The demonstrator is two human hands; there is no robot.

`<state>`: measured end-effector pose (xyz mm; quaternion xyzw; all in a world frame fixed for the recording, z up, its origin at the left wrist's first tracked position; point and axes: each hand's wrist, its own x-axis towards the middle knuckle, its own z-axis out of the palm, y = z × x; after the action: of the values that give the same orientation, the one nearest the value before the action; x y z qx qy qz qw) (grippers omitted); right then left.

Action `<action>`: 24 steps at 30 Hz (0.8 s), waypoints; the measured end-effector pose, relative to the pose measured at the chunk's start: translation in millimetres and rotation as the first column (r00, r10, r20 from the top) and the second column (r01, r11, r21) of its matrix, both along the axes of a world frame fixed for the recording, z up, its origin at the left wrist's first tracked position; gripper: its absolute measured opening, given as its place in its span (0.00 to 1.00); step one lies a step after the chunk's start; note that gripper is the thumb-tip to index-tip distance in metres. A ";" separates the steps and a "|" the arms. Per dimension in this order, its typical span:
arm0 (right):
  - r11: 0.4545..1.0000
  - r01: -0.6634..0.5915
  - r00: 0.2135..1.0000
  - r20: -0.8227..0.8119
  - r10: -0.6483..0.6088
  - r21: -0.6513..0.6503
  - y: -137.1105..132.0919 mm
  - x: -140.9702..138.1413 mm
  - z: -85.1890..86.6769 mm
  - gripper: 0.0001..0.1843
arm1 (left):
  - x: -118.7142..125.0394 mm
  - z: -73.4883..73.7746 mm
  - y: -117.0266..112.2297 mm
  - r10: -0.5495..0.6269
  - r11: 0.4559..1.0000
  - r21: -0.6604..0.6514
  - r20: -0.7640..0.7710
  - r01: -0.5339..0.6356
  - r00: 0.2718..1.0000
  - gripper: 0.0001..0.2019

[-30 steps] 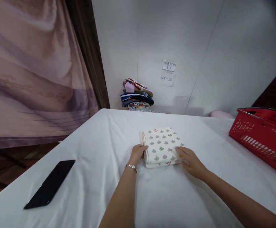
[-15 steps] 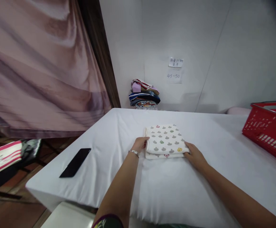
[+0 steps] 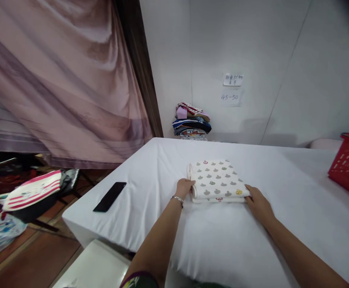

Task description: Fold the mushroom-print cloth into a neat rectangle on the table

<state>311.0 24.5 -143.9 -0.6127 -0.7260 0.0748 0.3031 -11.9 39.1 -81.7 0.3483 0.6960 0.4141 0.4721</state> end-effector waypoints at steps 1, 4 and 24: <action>1.000 0.007 1.000 0.022 -0.007 0.014 -1.0 -1.4 1.4 0.23 | 0.2 0.7 -1.1 0.005 1.000 -0.003 -0.015 -0.005 1.000 0.06; 0.990 -0.026 0.994 0.111 0.010 0.142 -8.2 -11.6 9.4 0.25 | 0.6 2.8 -3.5 0.007 1.000 -0.027 -0.045 -0.008 0.999 0.07; 0.680 -0.691 0.575 0.385 0.722 -0.244 3.3 -168.4 103.8 0.09 | -1.9 21.8 -6.0 -0.106 0.988 -0.106 0.079 0.114 0.991 0.09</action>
<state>142.6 27.8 -40.2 -0.2815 -0.9558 0.0694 0.0501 -13.8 33.0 -60.0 0.3445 0.6797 0.3608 0.5378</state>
